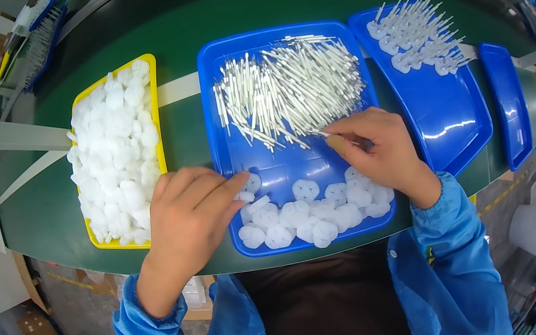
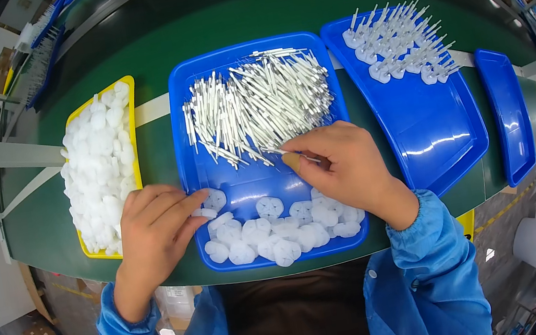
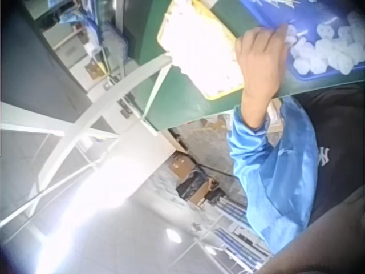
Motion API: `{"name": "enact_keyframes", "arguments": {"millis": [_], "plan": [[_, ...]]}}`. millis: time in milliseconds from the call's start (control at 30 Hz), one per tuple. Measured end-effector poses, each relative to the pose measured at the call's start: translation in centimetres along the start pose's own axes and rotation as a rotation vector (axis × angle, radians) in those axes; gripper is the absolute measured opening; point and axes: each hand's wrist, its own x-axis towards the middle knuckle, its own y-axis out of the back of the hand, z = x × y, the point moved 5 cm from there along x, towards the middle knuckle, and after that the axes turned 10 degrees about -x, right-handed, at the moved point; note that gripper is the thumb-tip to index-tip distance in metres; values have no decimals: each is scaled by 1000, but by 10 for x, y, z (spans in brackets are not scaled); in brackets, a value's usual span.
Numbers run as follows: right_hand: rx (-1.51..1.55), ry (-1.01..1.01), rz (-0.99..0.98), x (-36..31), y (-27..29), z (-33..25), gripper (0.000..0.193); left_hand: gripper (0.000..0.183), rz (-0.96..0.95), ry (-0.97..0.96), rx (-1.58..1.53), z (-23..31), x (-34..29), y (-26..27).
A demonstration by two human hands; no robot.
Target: The person inserts metal rods into white cotton-tipped plastic bases one by one. They pick up a base from a blue tray, insert a rod from a central pile, and place the assembled swab into a separate blue tray. The process is repeated continuously throughout the clip.
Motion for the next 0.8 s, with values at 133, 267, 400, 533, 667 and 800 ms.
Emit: {"name": "enact_keyframes", "arguments": {"millis": [133, 267, 400, 533, 667, 800], "plan": [[140, 19, 49, 6, 6, -12, 18, 27, 246, 173, -630, -17, 10, -9], [61, 252, 121, 30, 8, -46, 24, 35, 355, 260, -1194, -6, 50, -47], [-65, 232, 186, 40, 5, -41, 28, 41, 417, 296, -1301, -9, 66, -60], [-86, 208, 178, 40, 2, -38, 23, 42, 458, 343, -1295, -14, 65, -60], [-39, 129, 121, 40, 0, -36, 20, 41, 478, 309, -1267, -19, 64, -59], [143, 1, 54, 38, -5, -28, 20, 39, 480, 296, -1222, -21, 63, -57]]}}
